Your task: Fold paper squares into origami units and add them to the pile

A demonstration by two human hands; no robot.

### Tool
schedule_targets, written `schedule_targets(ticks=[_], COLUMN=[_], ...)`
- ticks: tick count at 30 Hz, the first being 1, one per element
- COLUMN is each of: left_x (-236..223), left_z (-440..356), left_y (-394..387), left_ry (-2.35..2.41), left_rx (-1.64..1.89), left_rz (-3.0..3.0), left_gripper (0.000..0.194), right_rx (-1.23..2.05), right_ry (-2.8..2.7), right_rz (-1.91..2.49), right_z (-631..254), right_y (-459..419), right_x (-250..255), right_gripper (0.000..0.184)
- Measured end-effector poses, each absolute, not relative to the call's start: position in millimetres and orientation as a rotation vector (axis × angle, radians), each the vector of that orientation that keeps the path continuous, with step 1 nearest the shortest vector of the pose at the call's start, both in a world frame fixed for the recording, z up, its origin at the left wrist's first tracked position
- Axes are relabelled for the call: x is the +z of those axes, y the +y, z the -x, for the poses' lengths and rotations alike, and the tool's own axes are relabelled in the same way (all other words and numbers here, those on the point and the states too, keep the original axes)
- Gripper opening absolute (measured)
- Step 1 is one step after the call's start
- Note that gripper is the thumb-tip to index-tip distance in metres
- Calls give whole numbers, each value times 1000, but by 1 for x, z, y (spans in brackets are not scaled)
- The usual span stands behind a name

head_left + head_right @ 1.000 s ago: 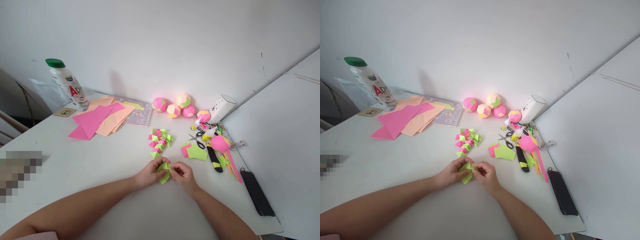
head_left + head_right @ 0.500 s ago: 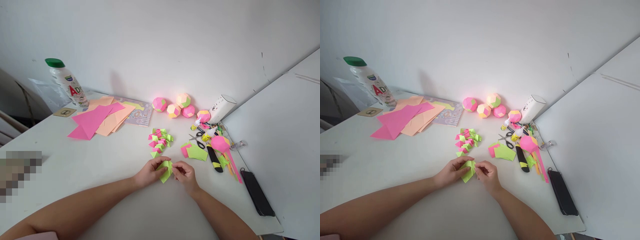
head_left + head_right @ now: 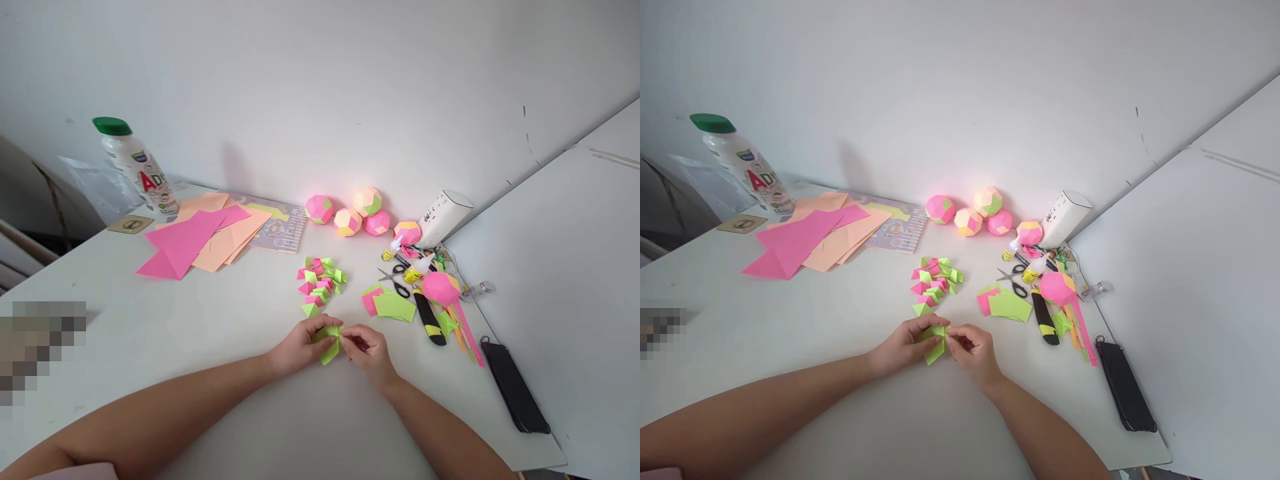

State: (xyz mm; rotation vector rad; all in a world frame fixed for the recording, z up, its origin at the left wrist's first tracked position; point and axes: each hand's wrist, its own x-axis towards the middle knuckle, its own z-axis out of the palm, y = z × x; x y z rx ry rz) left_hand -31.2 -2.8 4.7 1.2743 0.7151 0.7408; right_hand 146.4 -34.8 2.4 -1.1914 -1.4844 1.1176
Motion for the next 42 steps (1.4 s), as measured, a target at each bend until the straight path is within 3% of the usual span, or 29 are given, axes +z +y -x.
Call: schedule_targets(ticks=[28,42], left_x=[-1,-9], left_z=[29,27], left_y=[-3,-1], left_ry=[753,747], left_rx=[799,887], left_rz=[-1272,-1438], left_gripper=[29,11], right_rx=[954,805], right_ry=[-1672,-1726], right_rz=[1194,1189], right_z=[-146,-143], right_y=[-37,-37], right_x=[-1,1], right_gripper=[17,12])
